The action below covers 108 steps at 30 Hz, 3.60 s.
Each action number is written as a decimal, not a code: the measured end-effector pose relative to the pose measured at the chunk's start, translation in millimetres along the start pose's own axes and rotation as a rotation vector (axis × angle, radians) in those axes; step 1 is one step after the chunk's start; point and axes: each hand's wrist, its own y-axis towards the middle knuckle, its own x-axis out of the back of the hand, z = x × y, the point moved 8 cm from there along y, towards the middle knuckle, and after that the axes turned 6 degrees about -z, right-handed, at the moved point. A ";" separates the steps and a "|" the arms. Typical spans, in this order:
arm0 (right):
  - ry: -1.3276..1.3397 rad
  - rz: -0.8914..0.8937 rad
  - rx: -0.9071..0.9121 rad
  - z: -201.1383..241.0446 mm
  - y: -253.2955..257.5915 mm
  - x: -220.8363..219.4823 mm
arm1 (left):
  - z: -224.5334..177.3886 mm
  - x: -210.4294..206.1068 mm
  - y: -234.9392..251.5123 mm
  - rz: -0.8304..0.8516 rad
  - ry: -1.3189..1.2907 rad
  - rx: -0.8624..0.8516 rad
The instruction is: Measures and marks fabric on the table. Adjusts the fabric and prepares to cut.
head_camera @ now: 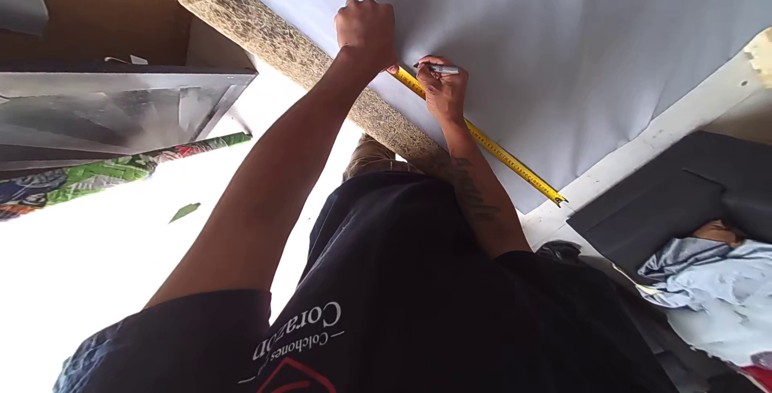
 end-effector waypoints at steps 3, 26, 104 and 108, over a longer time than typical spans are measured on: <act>-0.004 0.035 0.012 0.9 -0.3 -2.1 | 0.8 -0.9 1.3 0.011 0.006 -0.004; 0.137 -0.150 -0.094 -6.1 -11.6 18.3 | 125.8 50.7 56.6 0.040 0.125 -0.050; 0.230 -0.100 -0.163 32.2 86.0 -275.5 | 448.2 136.5 249.4 0.031 0.088 -0.032; 0.208 -0.110 -0.165 31.9 87.6 -277.6 | 474.7 130.9 270.7 0.022 0.076 -0.040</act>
